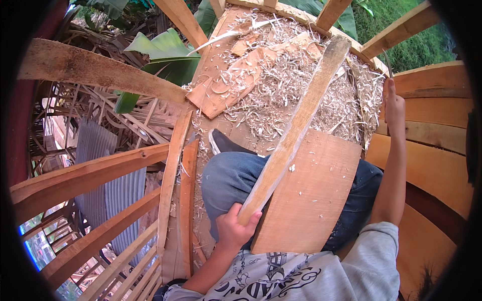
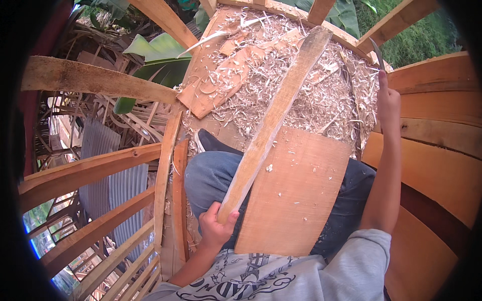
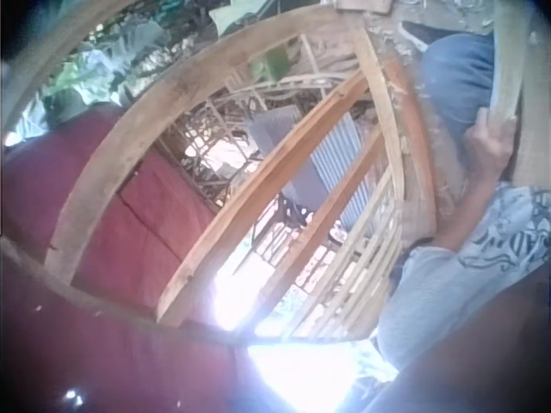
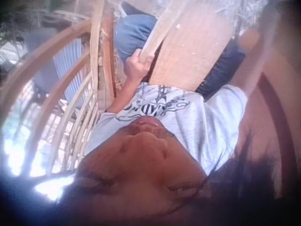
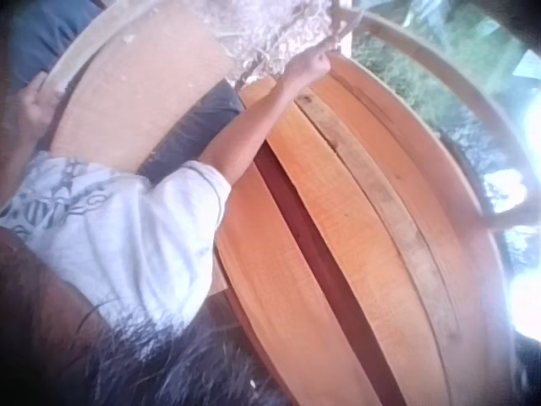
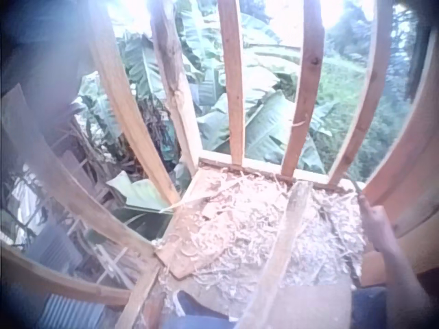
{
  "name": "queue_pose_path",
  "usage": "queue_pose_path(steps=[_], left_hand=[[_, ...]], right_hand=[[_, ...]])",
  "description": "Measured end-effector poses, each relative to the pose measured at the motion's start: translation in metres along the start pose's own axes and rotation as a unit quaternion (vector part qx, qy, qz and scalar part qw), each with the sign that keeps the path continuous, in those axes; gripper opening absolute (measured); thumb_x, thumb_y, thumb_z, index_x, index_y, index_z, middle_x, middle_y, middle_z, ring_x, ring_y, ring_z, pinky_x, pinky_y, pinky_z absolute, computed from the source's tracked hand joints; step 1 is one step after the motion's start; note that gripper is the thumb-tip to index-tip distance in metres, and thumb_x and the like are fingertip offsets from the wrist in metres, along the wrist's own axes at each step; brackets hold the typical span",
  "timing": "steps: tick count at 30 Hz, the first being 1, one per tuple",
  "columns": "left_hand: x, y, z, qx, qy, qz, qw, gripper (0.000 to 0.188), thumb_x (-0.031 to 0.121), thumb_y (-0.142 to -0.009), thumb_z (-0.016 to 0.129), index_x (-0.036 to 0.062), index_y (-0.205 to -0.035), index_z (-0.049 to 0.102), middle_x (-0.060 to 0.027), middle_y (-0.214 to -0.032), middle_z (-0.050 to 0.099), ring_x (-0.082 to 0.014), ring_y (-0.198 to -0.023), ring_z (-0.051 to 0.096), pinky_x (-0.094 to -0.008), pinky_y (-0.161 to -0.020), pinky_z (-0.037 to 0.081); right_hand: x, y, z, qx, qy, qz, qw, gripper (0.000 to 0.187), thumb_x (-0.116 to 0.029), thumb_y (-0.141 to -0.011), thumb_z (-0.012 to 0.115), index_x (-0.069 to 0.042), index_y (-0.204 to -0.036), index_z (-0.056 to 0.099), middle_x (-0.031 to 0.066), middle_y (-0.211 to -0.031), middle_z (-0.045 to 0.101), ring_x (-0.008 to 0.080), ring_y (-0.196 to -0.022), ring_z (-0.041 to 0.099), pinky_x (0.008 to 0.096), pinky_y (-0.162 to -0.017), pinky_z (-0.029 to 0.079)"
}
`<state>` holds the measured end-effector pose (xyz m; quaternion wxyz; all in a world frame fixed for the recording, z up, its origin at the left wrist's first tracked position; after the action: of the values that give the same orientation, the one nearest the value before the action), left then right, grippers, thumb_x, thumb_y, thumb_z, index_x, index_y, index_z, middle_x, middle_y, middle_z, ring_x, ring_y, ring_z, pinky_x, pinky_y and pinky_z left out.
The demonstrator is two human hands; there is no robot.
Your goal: The person sits on the floor of a wooden structure and uses a curved blade to shave and smooth a long, thin piece of wood. They hold the wood with their left hand and repeatedly scrape the surface with the tool in their right hand, producing wood shavings that accumulate on the floor.
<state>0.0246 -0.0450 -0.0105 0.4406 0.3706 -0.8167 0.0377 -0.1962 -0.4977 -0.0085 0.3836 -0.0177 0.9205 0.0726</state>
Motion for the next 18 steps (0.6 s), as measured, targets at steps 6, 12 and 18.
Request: queue_pose_path(steps=[6,12,18], left_hand=[[-0.002,0.003,0.002,0.002,-0.002,-0.008,1.0,0.039,0.038,-0.078,0.073,0.0027,-0.075,0.055,-0.014,-0.056,0.058,-0.0301,-0.051,0.063,-0.035,-0.046,0.046],[-0.002,0.008,0.005,0.023,0.006,-0.008,1.0,0.039,0.037,-0.08,0.072,0.0015,-0.076,0.056,-0.0131,-0.057,0.058,-0.0272,-0.049,0.062,-0.0325,-0.046,0.045],[-0.002,0.004,0.006,0.03,0.01,-0.001,0.999,0.036,0.035,-0.081,0.072,0.0022,-0.077,0.057,-0.0123,-0.056,0.058,-0.0267,-0.049,0.062,-0.0321,-0.045,0.044]], right_hand=[[-0.08,0.166,0.059,-0.19,0.205,-0.208,0.937,0.066,-0.06,-0.08,0.058,0.001,-0.057,0.061,0.0165,-0.047,0.052,0.0304,-0.045,0.053,0.0405,-0.048,0.042],[-0.08,0.155,0.084,-0.224,0.309,-0.225,0.896,0.076,-0.073,-0.075,0.052,0.0,-0.055,0.061,0.0158,-0.048,0.054,0.0315,-0.049,0.059,0.0385,-0.047,0.047],[-0.061,0.079,0.092,-0.139,0.281,-0.112,0.943,0.081,-0.081,-0.077,0.039,-0.005,-0.049,0.048,0.0031,-0.045,0.042,0.0155,-0.042,0.043,0.0291,-0.04,0.035]])
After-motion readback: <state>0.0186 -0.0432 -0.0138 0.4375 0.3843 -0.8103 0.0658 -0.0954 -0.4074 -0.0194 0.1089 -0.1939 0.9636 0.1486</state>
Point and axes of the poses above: each hand's wrist, its own y-axis away from the middle knuckle, its own z-axis out of the palm, x = y × z, the point moved 5 cm from there along -y, towards the middle knuckle
